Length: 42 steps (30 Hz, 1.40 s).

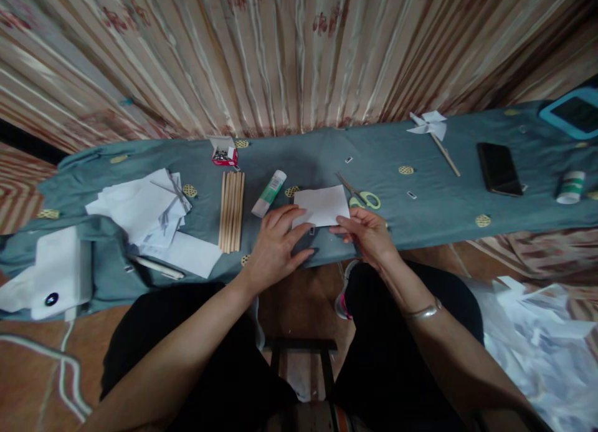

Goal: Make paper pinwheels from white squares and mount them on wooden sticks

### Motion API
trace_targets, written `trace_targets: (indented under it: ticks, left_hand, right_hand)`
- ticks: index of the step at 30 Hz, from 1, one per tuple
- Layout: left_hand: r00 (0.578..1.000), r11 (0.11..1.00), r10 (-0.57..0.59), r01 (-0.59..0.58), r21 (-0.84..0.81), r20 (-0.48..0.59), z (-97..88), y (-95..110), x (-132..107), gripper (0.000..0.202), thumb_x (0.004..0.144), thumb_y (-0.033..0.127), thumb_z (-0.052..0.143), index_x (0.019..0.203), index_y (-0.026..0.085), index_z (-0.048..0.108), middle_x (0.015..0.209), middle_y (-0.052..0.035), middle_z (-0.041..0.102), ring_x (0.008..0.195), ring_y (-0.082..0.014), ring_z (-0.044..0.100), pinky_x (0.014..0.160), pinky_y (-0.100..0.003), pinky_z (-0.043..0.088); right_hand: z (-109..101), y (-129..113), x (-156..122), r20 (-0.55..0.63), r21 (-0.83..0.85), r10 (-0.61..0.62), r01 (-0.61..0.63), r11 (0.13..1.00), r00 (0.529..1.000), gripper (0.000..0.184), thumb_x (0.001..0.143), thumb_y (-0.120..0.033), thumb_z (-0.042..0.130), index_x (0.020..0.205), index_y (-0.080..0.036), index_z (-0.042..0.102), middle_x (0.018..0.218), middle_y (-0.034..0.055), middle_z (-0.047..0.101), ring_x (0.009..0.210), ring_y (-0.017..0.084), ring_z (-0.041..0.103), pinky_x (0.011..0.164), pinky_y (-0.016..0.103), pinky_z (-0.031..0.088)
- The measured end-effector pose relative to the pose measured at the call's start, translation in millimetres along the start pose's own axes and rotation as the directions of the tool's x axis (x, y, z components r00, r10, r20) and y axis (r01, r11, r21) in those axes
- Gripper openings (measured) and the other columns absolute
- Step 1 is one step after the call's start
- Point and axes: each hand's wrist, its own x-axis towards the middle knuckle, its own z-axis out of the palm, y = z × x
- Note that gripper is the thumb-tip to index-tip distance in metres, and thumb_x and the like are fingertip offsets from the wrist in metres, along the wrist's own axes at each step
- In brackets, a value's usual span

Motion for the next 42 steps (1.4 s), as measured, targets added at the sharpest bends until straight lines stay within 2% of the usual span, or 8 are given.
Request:
trace_targets:
  ticks: [8,11,15,19,24,32,38,42]
  left_hand:
    - [0.989,0.981,0.029,-0.056,0.188,0.142,12.4,-2.1,0.9,0.014,0.092,0.019,0.059,0.101,0.013,0.068,0.099,-0.0093,0.069,0.088,-0.0228,0.061,0.075,-0.035,0.051]
    - [0.993,0.986,0.046,-0.063,0.153,0.112,12.9,-5.1,-1.6,0.015,0.094,0.017,0.056,0.098,0.013,0.069,0.096,-0.0079,0.07,0.086,-0.0198,0.063,0.077,-0.032,0.053]
    - [0.995,0.996,0.035,-0.043,0.084,0.093,10.0,-4.1,-6.4,0.018,0.095,0.02,0.054,0.099,0.013,0.07,0.097,-0.0079,0.072,0.086,-0.0188,0.065,0.077,-0.031,0.055]
    - [0.99,0.999,0.036,-0.04,0.028,0.134,7.6,0.4,-12.7,0.019,0.095,0.023,0.055,0.098,0.012,0.07,0.097,-0.0079,0.073,0.088,-0.0198,0.066,0.079,-0.033,0.057]
    - [0.985,0.999,0.043,-0.04,-0.022,0.167,4.9,4.6,-19.4,0.017,0.094,0.019,0.054,0.097,0.013,0.07,0.095,-0.0077,0.073,0.089,-0.0202,0.066,0.08,-0.034,0.057]
    - [0.979,0.998,-0.018,0.03,-0.055,0.203,3.6,4.3,-21.2,0.018,0.095,0.021,0.052,0.095,0.014,0.069,0.094,-0.0082,0.072,0.089,-0.0201,0.066,0.08,-0.033,0.057]
    - [0.969,0.963,-0.184,0.211,-0.167,0.165,3.0,5.6,-22.4,0.041,0.095,0.025,0.055,0.135,0.015,0.05,0.115,-0.0116,0.068,0.095,-0.0191,0.068,0.088,-0.035,0.057]
    - [0.972,0.964,-0.148,0.183,-0.194,0.179,5.2,5.9,-20.2,0.033,0.096,0.022,0.052,0.128,0.018,0.058,0.121,-0.0116,0.065,0.111,-0.0213,0.063,0.096,-0.039,0.054]
  right_hand:
    - [8.6,13.0,-20.9,0.154,-0.179,0.033,-0.004,0.984,0.987,0.052,0.054,-0.045,0.088,0.089,-0.021,0.057,0.065,-0.0008,0.071,0.056,0.018,0.068,0.039,0.021,0.042]
    - [-3.8,8.4,-25.6,0.17,-0.323,-0.076,0.128,0.938,0.983,0.043,0.067,-0.048,0.079,0.095,-0.021,0.06,0.073,0.001,0.073,0.061,0.017,0.067,0.052,0.027,0.051]
    - [-25.5,-0.2,-30.1,0.184,-0.598,-0.392,0.42,0.683,0.901,0.031,0.082,-0.033,0.065,0.111,-0.024,0.062,0.115,0.0085,0.07,0.097,0.023,0.068,0.082,0.039,0.055]
    - [-31.5,4.0,-33.0,0.419,-0.677,-0.431,0.592,0.438,0.799,0.035,0.078,-0.023,0.066,0.113,-0.025,0.064,0.144,0.0112,0.052,0.134,0.029,0.048,0.107,0.048,0.042]
    - [-29.6,10.8,-28.3,0.434,-0.634,-0.377,0.574,0.518,0.819,0.01,0.084,-0.031,0.067,0.09,-0.024,0.069,0.145,0.009,0.052,0.131,0.028,0.051,0.11,0.046,0.039]
    - [-22.6,9.0,-4.8,0.342,-0.607,-0.361,0.498,0.619,0.867,0.013,0.081,-0.036,0.07,0.081,-0.023,0.07,0.14,0.0081,0.055,0.128,0.028,0.054,0.11,0.047,0.037]
    - [-16.6,18.8,3.3,0.244,-0.635,-0.4,0.457,0.623,0.884,0.014,0.078,-0.037,0.071,0.074,-0.024,0.068,0.133,0.0064,0.06,0.124,0.027,0.056,0.107,0.046,0.041]
    - [-13.2,24.6,-1.0,0.197,-0.645,-0.447,0.458,0.611,0.873,0.013,0.078,-0.035,0.07,0.072,-0.024,0.067,0.128,0.006,0.062,0.124,0.028,0.056,0.107,0.047,0.041]
